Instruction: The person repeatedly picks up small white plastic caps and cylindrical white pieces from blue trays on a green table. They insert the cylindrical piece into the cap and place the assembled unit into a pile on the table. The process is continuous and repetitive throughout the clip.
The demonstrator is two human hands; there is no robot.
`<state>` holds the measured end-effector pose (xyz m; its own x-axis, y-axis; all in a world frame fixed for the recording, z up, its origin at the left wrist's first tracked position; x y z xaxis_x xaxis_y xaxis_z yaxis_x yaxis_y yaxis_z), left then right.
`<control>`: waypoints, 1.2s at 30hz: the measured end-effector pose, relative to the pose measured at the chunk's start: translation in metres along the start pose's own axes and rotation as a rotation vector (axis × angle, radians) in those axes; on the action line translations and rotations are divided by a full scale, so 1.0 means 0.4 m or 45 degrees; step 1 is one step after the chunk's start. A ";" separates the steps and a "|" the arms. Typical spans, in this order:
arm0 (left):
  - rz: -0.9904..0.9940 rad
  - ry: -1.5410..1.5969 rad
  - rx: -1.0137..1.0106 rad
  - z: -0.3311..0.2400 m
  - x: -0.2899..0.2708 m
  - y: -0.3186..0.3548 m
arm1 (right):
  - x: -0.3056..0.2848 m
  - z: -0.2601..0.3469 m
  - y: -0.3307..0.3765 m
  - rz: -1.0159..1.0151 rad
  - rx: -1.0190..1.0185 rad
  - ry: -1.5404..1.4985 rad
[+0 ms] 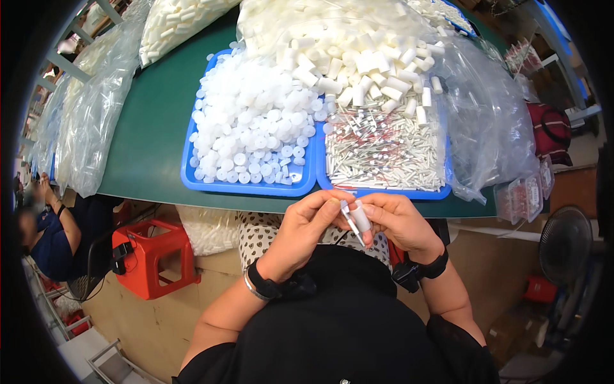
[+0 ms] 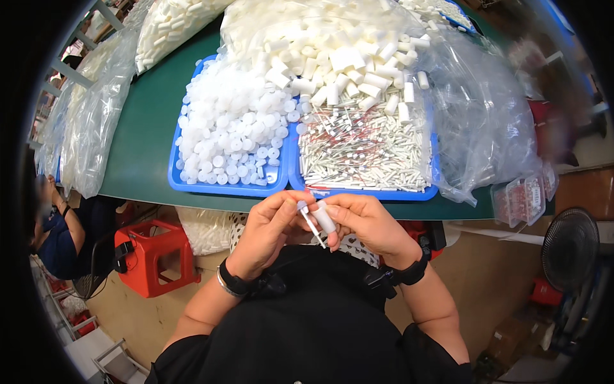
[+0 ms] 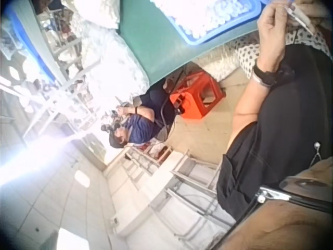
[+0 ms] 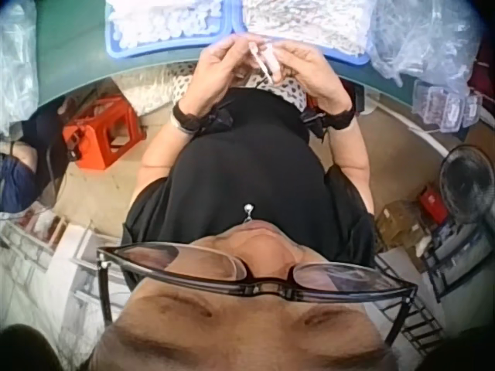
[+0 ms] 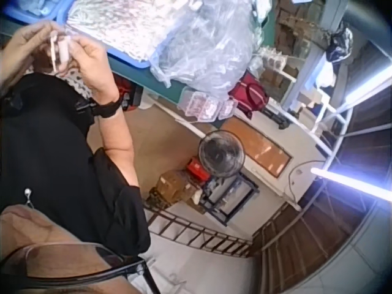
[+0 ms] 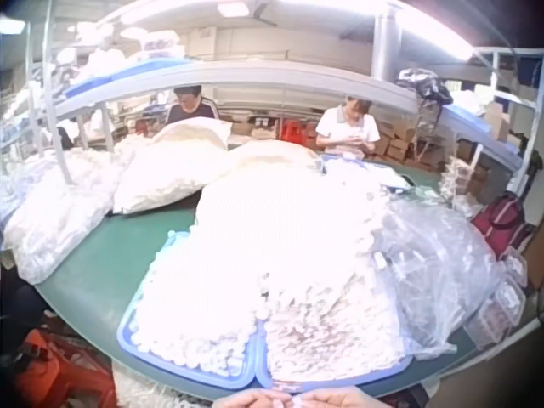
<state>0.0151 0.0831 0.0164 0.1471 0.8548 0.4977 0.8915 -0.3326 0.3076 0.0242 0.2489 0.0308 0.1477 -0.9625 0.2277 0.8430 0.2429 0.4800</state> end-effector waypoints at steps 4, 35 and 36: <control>-0.021 -0.020 -0.076 0.010 0.007 -0.011 | 0.024 0.012 0.010 -0.055 -0.180 0.265; -0.001 0.215 -0.246 0.019 0.025 -0.014 | -0.235 0.228 0.084 -1.212 -0.858 1.328; 0.003 0.255 -0.244 0.029 0.013 -0.022 | -0.157 0.212 0.089 -0.915 -0.891 1.275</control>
<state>0.0129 0.0952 0.0068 0.0447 0.7644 0.6432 0.7909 -0.4204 0.4447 0.0010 0.3282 0.1052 -0.3671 -0.5980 -0.7125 0.9249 -0.1536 -0.3477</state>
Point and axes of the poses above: each hand's wrist, its own y-axis away from the middle knuckle, its own x-axis out of the palm, z = x × y, the point moved 5 cm from there along -y, towards the middle knuckle, and after that the axes turned 11 degrees about -z, right-handed, at the moved point
